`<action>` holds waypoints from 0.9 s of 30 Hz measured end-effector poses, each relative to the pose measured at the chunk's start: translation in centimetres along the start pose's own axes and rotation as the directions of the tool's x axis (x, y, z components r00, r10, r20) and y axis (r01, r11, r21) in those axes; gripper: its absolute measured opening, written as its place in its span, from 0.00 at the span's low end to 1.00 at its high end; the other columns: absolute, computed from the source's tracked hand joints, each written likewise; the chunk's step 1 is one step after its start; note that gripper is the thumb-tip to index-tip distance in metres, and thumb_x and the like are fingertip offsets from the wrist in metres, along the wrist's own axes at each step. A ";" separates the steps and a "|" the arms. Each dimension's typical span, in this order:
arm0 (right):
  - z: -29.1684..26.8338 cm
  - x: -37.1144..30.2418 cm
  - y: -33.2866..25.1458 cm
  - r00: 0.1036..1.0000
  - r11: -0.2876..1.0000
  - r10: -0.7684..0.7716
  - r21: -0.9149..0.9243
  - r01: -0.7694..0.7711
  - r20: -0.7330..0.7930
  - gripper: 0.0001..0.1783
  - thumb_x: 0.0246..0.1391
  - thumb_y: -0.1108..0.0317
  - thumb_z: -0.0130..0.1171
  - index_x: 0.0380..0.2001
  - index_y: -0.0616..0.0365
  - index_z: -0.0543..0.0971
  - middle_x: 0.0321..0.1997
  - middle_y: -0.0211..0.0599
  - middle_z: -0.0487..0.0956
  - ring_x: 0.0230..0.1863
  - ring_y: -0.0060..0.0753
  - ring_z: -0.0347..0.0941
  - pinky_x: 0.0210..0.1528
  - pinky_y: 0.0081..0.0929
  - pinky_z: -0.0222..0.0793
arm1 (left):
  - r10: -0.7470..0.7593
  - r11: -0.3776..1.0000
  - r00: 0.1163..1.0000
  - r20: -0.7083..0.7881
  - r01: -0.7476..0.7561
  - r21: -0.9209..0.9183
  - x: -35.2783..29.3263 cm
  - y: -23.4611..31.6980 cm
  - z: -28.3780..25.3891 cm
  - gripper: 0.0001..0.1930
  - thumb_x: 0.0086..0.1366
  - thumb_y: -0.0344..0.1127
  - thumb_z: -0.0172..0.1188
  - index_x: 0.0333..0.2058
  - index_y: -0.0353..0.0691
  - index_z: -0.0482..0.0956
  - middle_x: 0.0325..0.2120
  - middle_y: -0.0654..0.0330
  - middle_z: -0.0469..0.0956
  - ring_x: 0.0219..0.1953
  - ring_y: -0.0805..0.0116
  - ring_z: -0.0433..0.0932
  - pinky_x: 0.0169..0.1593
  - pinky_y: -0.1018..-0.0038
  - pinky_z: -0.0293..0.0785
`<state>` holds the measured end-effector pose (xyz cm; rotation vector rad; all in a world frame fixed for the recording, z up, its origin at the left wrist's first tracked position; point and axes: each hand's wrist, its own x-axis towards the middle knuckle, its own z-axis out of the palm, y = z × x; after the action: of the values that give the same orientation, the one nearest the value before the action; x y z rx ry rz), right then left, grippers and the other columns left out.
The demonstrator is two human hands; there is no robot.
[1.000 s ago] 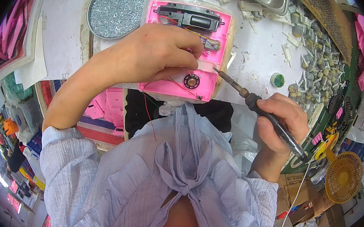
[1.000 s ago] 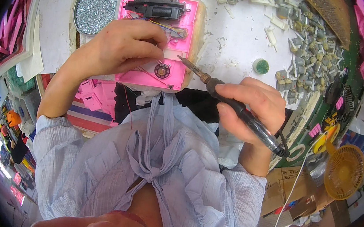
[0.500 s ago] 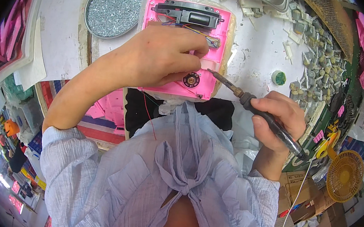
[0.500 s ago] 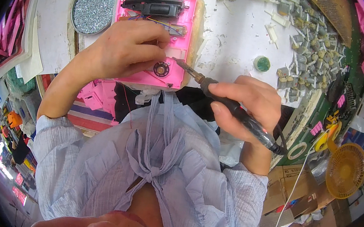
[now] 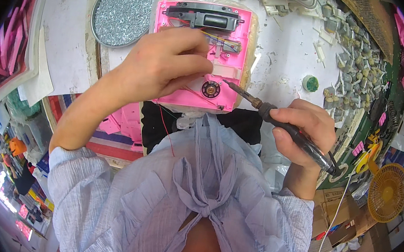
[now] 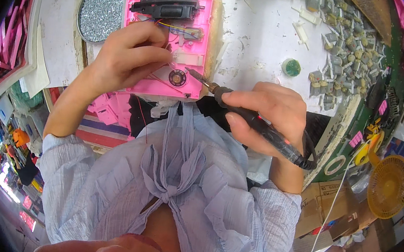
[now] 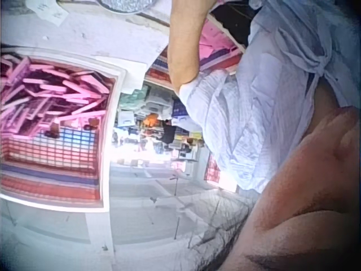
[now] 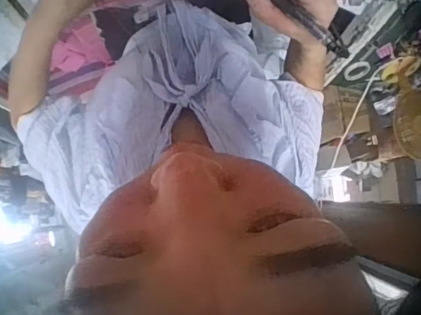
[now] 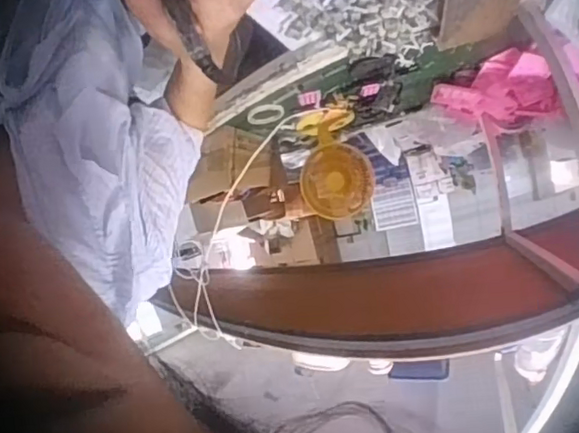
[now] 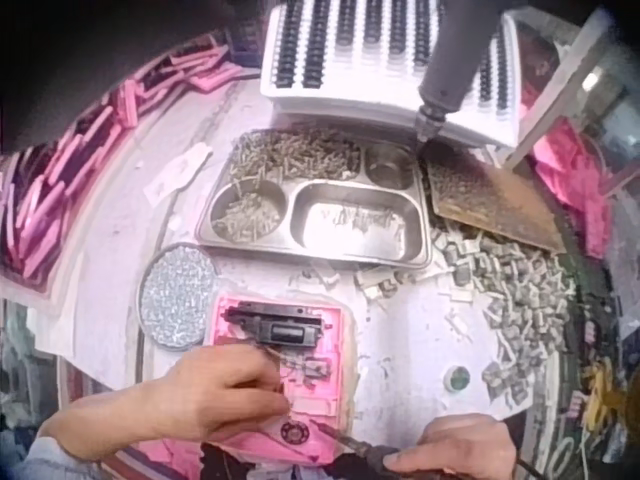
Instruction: Assembling a pink toy by soldering internal electronic components and securing the casing with an electric screwdriver.
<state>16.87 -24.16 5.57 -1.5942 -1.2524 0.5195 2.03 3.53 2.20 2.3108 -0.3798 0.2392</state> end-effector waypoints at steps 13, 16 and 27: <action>-0.6 -0.3 0.2 1.000 1.000 -0.028 0.003 0.028 -0.009 0.18 0.39 0.78 0.71 0.39 0.60 0.84 0.20 0.35 0.76 0.17 0.35 0.71 0.20 0.30 0.63 | -0.036 0.991 0.999 -0.002 0.036 0.132 0.4 0.8 1.1 0.13 0.48 0.29 0.70 0.35 0.42 0.83 0.37 0.61 0.80 0.39 0.58 0.80 0.40 0.65 0.78; -0.7 -0.6 0.0 1.000 1.000 -0.015 -0.010 0.015 -0.019 0.18 0.39 0.78 0.71 0.39 0.60 0.84 0.19 0.35 0.76 0.17 0.35 0.71 0.20 0.30 0.63 | -0.014 0.993 0.999 0.050 0.008 0.117 0.4 1.3 0.8 0.11 0.48 0.30 0.68 0.33 0.40 0.82 0.38 0.60 0.79 0.39 0.57 0.78 0.40 0.64 0.77; 0.2 -0.1 0.2 0.999 0.999 -0.042 0.013 0.041 0.015 0.18 0.39 0.77 0.72 0.39 0.59 0.84 0.18 0.34 0.73 0.17 0.35 0.70 0.20 0.31 0.62 | -0.017 0.989 0.994 0.104 0.001 0.151 0.5 1.4 0.9 0.12 0.48 0.29 0.71 0.32 0.38 0.78 0.41 0.56 0.77 0.42 0.54 0.77 0.45 0.61 0.72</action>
<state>16.76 -24.13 5.26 -1.5530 -1.2881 0.5130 2.10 1.81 2.64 2.4803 -0.4163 0.1458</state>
